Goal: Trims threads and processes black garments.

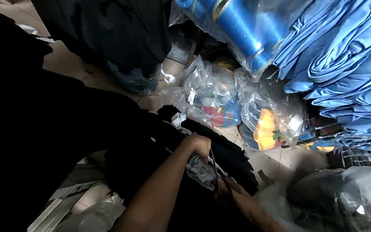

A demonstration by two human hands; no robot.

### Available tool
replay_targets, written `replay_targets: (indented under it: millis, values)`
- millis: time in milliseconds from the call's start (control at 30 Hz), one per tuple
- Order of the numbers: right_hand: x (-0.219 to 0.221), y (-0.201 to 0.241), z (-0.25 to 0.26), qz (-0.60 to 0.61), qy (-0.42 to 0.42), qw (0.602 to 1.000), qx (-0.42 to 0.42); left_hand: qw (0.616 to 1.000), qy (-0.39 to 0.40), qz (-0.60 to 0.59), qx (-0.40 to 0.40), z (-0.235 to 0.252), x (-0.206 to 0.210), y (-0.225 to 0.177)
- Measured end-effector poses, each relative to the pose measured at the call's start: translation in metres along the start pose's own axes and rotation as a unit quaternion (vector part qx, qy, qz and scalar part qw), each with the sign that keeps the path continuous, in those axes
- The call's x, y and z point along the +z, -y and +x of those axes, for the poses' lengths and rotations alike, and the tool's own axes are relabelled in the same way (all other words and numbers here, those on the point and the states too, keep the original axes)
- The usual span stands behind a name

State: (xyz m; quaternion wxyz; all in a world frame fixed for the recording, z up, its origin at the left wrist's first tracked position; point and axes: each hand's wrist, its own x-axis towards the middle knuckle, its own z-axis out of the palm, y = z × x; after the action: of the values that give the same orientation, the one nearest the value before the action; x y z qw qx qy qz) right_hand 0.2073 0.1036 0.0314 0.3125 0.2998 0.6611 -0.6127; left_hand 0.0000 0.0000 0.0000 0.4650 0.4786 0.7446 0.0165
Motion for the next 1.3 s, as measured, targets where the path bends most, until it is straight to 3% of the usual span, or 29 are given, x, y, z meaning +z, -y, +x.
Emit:
replay_targets:
  millis: [333, 833, 1000, 1300]
  values:
    - [0.003, 0.012, -0.002, -0.06, -0.015, 0.998, 0.033, 1.0, -0.005, -0.024, 0.001, -0.002, -0.002, 0.003]
    - [0.005, 0.017, -0.017, -0.007, -0.065, 0.998, 0.022, 0.997, -0.014, -0.07, 0.033, -0.008, -0.003, 0.011]
    - [-0.001, 0.01, -0.01, -0.026, -0.023, 0.999, 0.022, 0.996, -0.023, -0.073, 0.041, -0.008, -0.002, 0.012]
    - [0.001, 0.006, 0.0, -0.003, -0.02, 1.0, 0.015, 0.997, -0.026, -0.056, 0.04, -0.004, -0.002, 0.012]
